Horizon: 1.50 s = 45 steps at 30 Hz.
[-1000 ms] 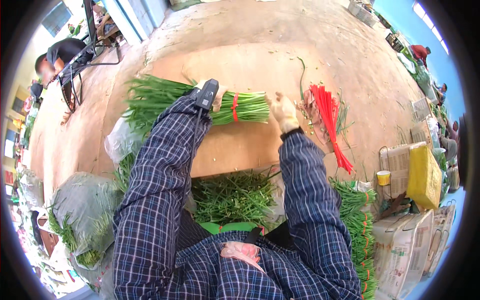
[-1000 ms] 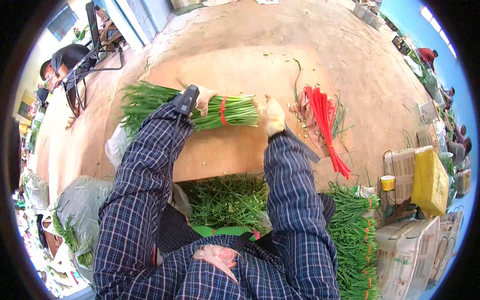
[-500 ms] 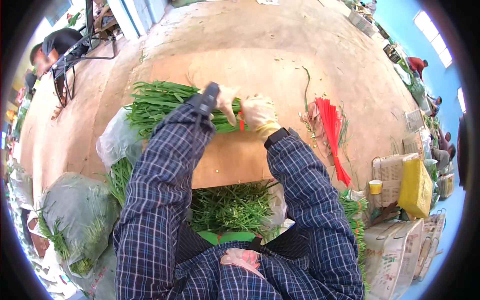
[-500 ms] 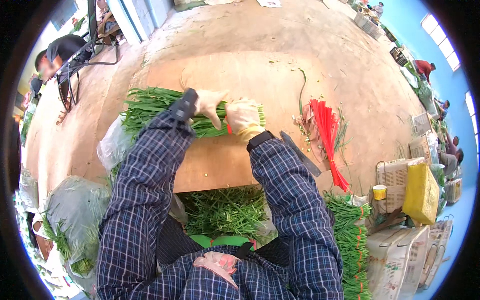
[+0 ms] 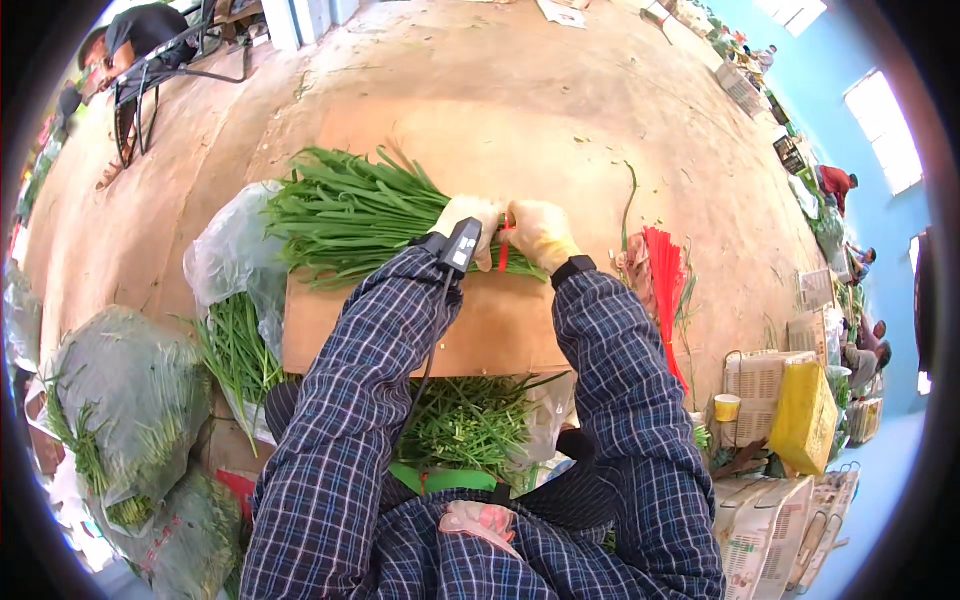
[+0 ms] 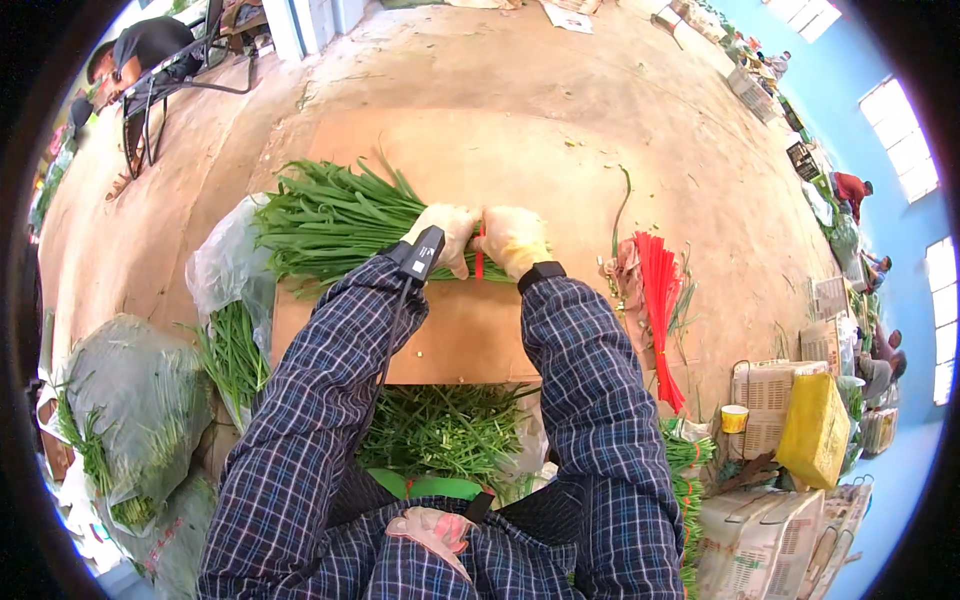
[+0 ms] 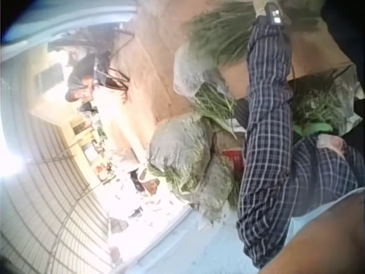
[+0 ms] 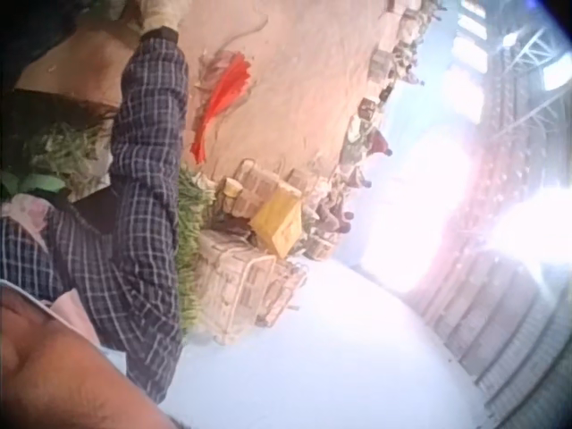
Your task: Organizing green onions into bundles, tying them with red ribbon, and trimming the ends with a knife.
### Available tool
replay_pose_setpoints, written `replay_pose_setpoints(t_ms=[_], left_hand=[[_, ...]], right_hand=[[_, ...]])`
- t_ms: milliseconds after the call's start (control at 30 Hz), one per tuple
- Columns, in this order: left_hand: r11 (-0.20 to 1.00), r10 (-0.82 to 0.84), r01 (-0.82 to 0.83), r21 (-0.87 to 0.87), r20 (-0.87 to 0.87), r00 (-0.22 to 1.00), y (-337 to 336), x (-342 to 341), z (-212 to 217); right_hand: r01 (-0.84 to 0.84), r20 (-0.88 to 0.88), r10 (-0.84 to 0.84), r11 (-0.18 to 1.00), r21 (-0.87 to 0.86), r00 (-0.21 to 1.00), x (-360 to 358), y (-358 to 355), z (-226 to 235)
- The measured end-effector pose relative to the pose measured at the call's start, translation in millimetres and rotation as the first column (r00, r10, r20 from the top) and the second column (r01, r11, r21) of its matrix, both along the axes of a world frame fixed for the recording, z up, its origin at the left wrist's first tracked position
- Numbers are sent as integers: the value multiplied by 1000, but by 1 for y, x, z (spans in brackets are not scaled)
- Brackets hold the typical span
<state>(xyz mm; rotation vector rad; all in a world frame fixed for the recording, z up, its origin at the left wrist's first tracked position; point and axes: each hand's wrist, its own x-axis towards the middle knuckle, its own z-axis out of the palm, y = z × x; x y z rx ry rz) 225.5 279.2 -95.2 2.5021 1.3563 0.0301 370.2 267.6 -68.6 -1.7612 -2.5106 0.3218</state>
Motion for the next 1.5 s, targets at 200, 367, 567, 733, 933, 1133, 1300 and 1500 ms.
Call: replay_pose_setpoints(t_ms=[200, 367, 567, 733, 933, 1133, 1300, 1500], left_hand=[[1000, 27, -27, 8, 35, 999, -3, -2, 0], [999, 38, -38, 7, 38, 999, -3, -1, 2], [998, 48, -47, 48, -9, 999, -4, 0, 2], [996, 69, -66, 52, -73, 995, -3, -7, -2], [998, 43, -41, 40, -54, 998, -6, 6, -10], [991, 93, -92, 92, 0, 996, -11, 6, -3], [990, 86, -90, 106, 45, 995, -11, 8, -7], [989, 48, -71, 132, 170, 984, -4, 9, -8]], right_hand=[[-9, 140, 24, 994, -108, 990, -9, 4, 9], [-39, 259, 45, 999, -30, 965, -17, -3, 14], [-115, 477, 157, 987, -116, 865, -25, -2, 18], [-166, 382, 185, 983, -82, 905, -16, -3, 13], [55, 106, -41, 989, -138, 994, -4, 3, 3], [68, 49, -59, 976, -208, 997, 6, 3, 26], [-378, 435, 374, 922, -83, 819, 13, 2, 39], [-551, 239, 539, 834, -18, 808, 6, 12, 15]])
